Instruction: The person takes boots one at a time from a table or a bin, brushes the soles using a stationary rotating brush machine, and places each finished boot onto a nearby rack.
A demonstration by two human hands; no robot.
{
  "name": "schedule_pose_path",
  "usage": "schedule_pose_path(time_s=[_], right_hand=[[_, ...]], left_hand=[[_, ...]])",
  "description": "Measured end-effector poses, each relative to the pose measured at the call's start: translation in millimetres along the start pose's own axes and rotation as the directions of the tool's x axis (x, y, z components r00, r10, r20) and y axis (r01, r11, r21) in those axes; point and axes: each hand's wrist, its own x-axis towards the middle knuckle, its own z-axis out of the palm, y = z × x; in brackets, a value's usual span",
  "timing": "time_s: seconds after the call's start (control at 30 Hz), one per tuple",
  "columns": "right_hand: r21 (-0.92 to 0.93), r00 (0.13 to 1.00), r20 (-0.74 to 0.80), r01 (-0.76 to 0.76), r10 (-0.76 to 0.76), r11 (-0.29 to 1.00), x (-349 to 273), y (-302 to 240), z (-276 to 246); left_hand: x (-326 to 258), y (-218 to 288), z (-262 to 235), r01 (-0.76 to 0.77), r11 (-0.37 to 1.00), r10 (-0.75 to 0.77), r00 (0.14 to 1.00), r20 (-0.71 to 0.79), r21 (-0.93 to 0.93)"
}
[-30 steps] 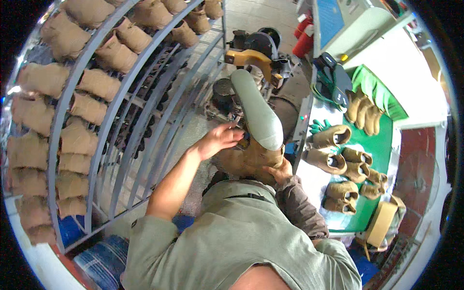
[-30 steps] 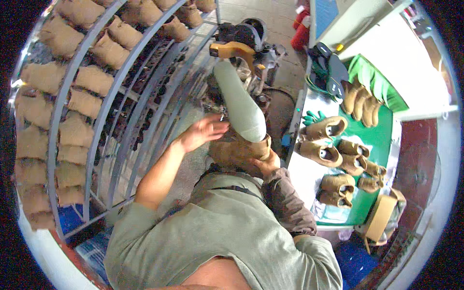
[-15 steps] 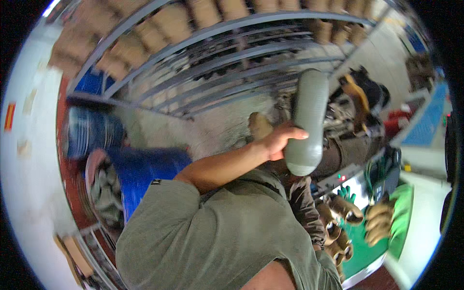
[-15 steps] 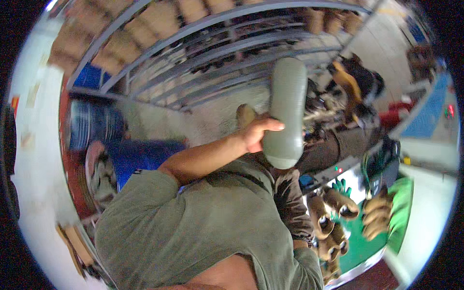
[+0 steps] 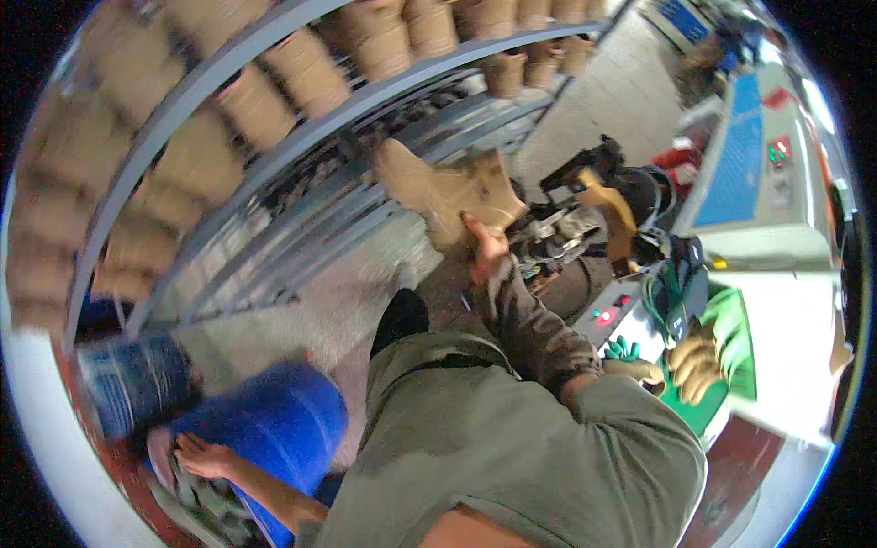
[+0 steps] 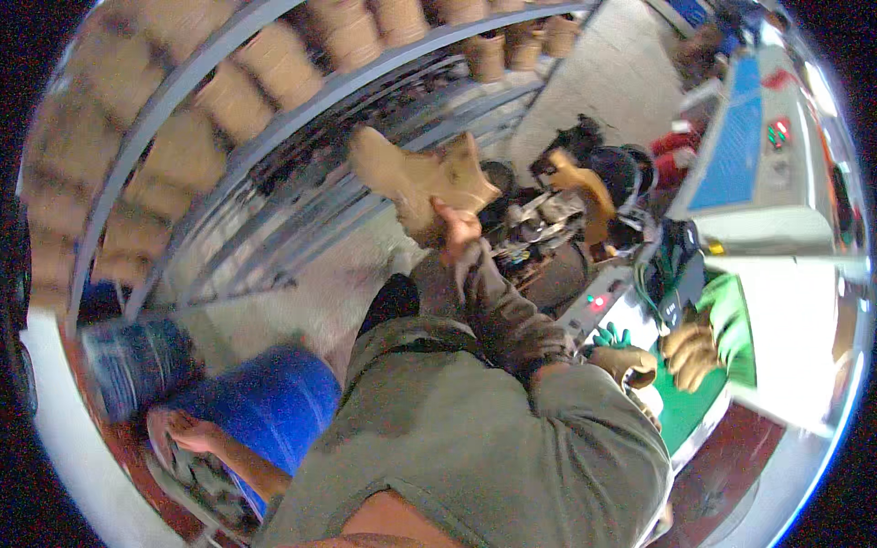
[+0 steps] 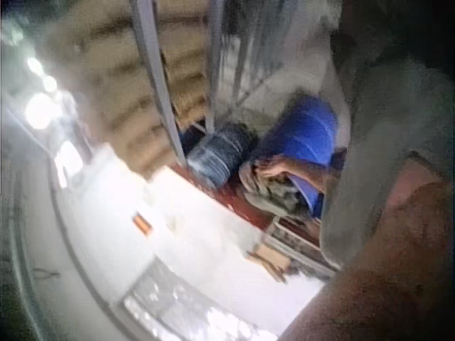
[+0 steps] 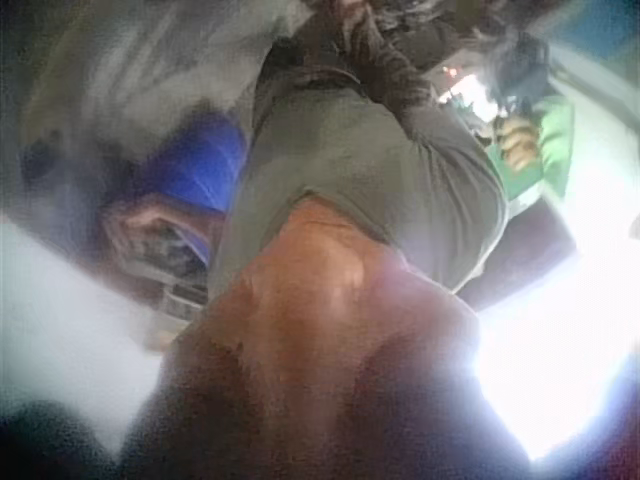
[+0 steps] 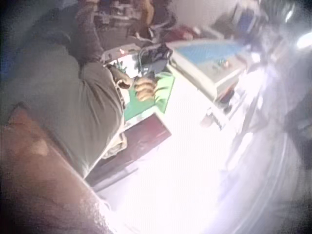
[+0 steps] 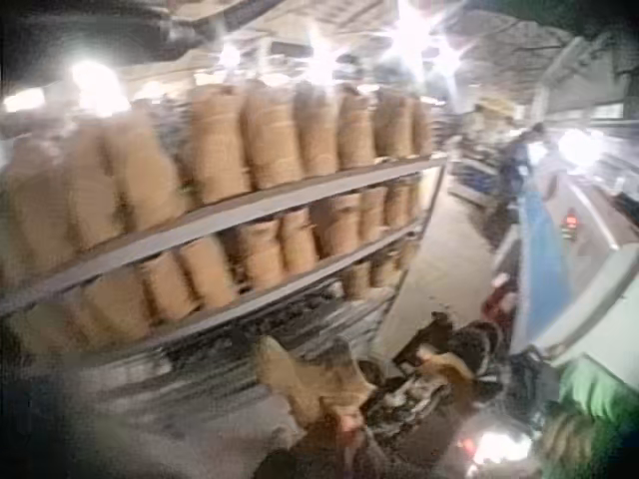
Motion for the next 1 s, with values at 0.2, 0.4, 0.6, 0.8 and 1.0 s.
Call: schedule_pose_path(time_s=[0.2, 0.4, 0.6, 0.8, 1.0], right_hand=[[0.158, 0.978, -0.137, 0.178, -0.157, 0.971, 152, -35, 80], [-0.309, 0.728, -0.076, 0.632, -0.681, 0.71, 311, -2, 98], [-0.158, 0.924, -0.078, 0.359, -0.374, 0.92, 331, -21, 46], [-0.877, 0.933, 0.329, 0.245, 0.146, 0.414, 64, 37, 17], [-0.692, 0.967, -0.253, -0.19, 0.012, 0.696, -244, 2, -205]], left_hand=[[-106, -226, 44, -0.062, 0.885, -0.449, 0.146, 0.882, 0.461], [-168, -247, 83, -0.391, 0.815, -0.579, -0.521, 0.627, 0.428], [-119, -327, 118, -0.603, 0.723, -0.69, -0.598, 0.408, 0.337], [-164, -326, 139, -0.675, 0.718, -0.696, -0.702, 0.15, 0.17], [-261, -310, 148, -0.707, 0.706, -0.708, -0.706, 0.004, -0.042]])
